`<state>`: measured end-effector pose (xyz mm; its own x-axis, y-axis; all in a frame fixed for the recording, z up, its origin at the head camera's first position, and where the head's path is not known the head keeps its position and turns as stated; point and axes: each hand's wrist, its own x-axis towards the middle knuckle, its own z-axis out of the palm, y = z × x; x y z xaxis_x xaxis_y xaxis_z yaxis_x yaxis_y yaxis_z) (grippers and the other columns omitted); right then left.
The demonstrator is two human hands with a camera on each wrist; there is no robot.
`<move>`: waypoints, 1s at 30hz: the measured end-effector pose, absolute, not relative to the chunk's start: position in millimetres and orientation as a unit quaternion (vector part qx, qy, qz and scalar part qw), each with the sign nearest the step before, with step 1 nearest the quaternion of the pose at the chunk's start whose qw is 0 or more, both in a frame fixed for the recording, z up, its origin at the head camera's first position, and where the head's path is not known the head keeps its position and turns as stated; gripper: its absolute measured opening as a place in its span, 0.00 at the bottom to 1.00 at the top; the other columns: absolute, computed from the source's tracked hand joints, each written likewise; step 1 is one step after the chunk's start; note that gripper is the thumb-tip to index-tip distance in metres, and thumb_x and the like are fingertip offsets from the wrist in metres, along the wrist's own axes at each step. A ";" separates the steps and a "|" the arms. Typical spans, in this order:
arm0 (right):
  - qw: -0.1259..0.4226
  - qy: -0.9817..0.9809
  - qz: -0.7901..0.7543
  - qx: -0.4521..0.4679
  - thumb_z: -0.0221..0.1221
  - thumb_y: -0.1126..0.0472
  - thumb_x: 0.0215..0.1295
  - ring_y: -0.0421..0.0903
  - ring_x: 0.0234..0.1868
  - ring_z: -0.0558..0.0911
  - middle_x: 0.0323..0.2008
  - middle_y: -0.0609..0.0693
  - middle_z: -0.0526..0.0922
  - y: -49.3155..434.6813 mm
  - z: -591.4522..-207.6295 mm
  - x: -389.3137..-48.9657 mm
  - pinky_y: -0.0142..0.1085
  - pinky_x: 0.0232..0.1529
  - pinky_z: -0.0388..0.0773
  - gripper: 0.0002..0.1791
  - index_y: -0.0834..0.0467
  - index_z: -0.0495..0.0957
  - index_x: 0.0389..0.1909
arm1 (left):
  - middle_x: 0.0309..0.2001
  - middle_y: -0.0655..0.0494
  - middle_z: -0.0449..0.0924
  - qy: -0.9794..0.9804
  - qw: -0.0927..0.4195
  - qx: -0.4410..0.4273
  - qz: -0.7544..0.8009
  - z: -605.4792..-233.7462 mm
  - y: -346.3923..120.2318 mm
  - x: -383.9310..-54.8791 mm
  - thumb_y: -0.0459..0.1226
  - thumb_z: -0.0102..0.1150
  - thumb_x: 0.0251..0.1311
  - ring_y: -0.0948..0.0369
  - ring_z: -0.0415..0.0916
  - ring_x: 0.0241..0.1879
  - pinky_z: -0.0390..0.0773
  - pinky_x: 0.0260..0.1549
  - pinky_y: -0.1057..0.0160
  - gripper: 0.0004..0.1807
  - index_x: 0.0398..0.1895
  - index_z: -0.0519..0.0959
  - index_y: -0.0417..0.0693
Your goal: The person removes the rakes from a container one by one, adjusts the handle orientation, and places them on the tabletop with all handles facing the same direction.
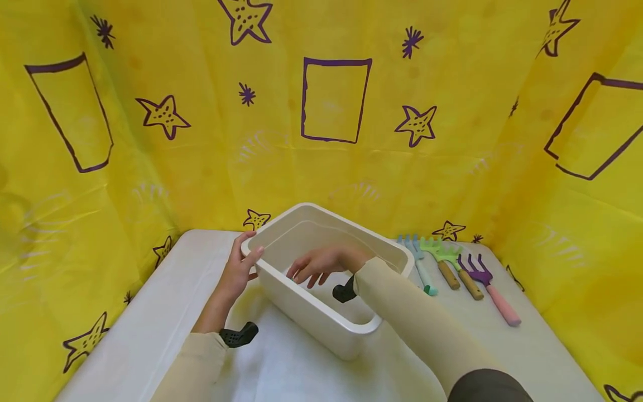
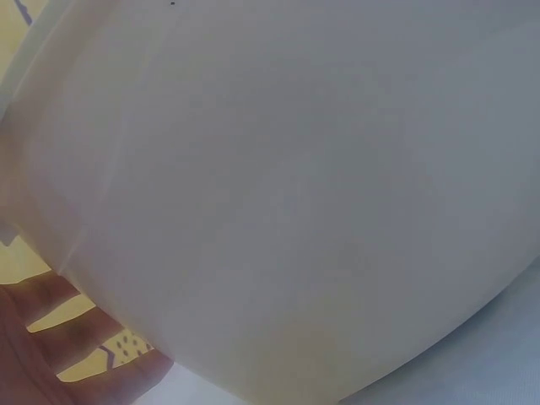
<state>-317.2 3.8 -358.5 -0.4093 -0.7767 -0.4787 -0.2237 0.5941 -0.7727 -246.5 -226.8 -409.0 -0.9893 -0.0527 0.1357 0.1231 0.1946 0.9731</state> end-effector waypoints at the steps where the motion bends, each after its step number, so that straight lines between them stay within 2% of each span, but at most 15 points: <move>1: 0.454 0.775 -0.306 -0.316 0.56 0.55 0.69 0.56 0.53 0.79 0.52 0.47 0.79 2.6 -360.9 -316.3 0.55 0.58 0.70 0.20 0.51 0.73 0.61 | 0.66 0.41 0.58 -0.770 0.070 -0.023 -0.634 -409.3 -227.5 -246.2 0.51 0.50 0.70 0.38 0.68 0.57 0.70 0.52 0.34 0.33 0.73 0.51 0.60; 6: 0.512 0.770 -0.250 -0.287 0.53 0.58 0.70 0.53 0.53 0.78 0.52 0.46 0.78 -1.6 -373.7 -312.2 0.54 0.60 0.68 0.22 0.52 0.69 0.64 | 0.64 0.41 0.59 -0.772 0.067 -0.021 -0.632 -411.4 -228.5 -246.7 0.51 0.49 0.71 0.38 0.68 0.57 0.70 0.52 0.33 0.31 0.72 0.51 0.62; 11: 0.562 0.762 -0.179 -0.267 0.50 0.62 0.71 0.51 0.51 0.78 0.48 0.50 0.80 -3.8 -383.0 -305.4 0.50 0.57 0.71 0.19 0.53 0.70 0.62 | 0.64 0.42 0.59 -0.774 0.063 -0.021 -0.629 -413.5 -226.8 -247.0 0.51 0.49 0.71 0.39 0.68 0.57 0.70 0.52 0.34 0.31 0.73 0.51 0.63; 15: 0.575 0.760 -0.170 -0.252 0.50 0.62 0.72 0.50 0.47 0.80 0.45 0.51 0.81 -4.9 -385.1 -301.1 0.48 0.54 0.74 0.17 0.55 0.70 0.60 | 0.65 0.43 0.59 -0.774 0.066 -0.024 -0.629 -413.2 -226.0 -246.3 0.52 0.50 0.70 0.40 0.68 0.57 0.70 0.52 0.35 0.32 0.73 0.52 0.63; 21: 0.564 0.768 -0.175 -0.248 0.49 0.60 0.73 0.52 0.45 0.81 0.45 0.51 0.81 -5.1 -381.2 -301.3 0.46 0.47 0.77 0.15 0.53 0.71 0.58 | 0.66 0.44 0.59 -0.774 0.072 -0.032 -0.628 -410.7 -227.1 -246.7 0.52 0.50 0.70 0.40 0.68 0.58 0.71 0.52 0.35 0.32 0.72 0.52 0.63; 23: 0.564 0.775 -0.155 -0.240 0.50 0.58 0.73 0.52 0.46 0.80 0.45 0.50 0.81 -5.7 -379.9 -300.6 0.49 0.51 0.74 0.15 0.52 0.72 0.58 | 0.66 0.43 0.59 -0.774 0.074 -0.033 -0.628 -410.0 -227.5 -246.6 0.52 0.50 0.70 0.40 0.68 0.58 0.71 0.52 0.35 0.32 0.72 0.52 0.62; 26: 0.568 0.781 -0.130 -0.224 0.51 0.55 0.73 0.53 0.50 0.79 0.46 0.50 0.80 -7.1 -379.3 -298.4 0.55 0.61 0.65 0.16 0.51 0.72 0.58 | 0.66 0.43 0.59 -0.772 0.076 -0.033 -0.630 -409.3 -228.2 -245.7 0.51 0.50 0.70 0.39 0.67 0.58 0.71 0.52 0.35 0.32 0.73 0.52 0.61; 28: 0.574 0.779 -0.137 -0.211 0.51 0.55 0.73 0.55 0.50 0.78 0.47 0.50 0.79 -7.8 -379.7 -297.1 0.56 0.63 0.62 0.16 0.52 0.72 0.58 | 0.66 0.42 0.59 -0.771 0.074 -0.032 -0.632 -409.6 -228.8 -245.1 0.50 0.50 0.71 0.39 0.67 0.58 0.71 0.52 0.35 0.32 0.73 0.52 0.60; 30: 0.574 0.780 -0.157 -0.194 0.53 0.55 0.71 0.57 0.48 0.79 0.47 0.51 0.79 -7.8 -380.0 -296.7 0.56 0.62 0.65 0.16 0.53 0.74 0.56 | 0.66 0.42 0.58 -0.772 0.074 -0.030 -0.630 -409.8 -229.4 -244.5 0.50 0.50 0.71 0.40 0.67 0.58 0.71 0.52 0.35 0.32 0.73 0.52 0.60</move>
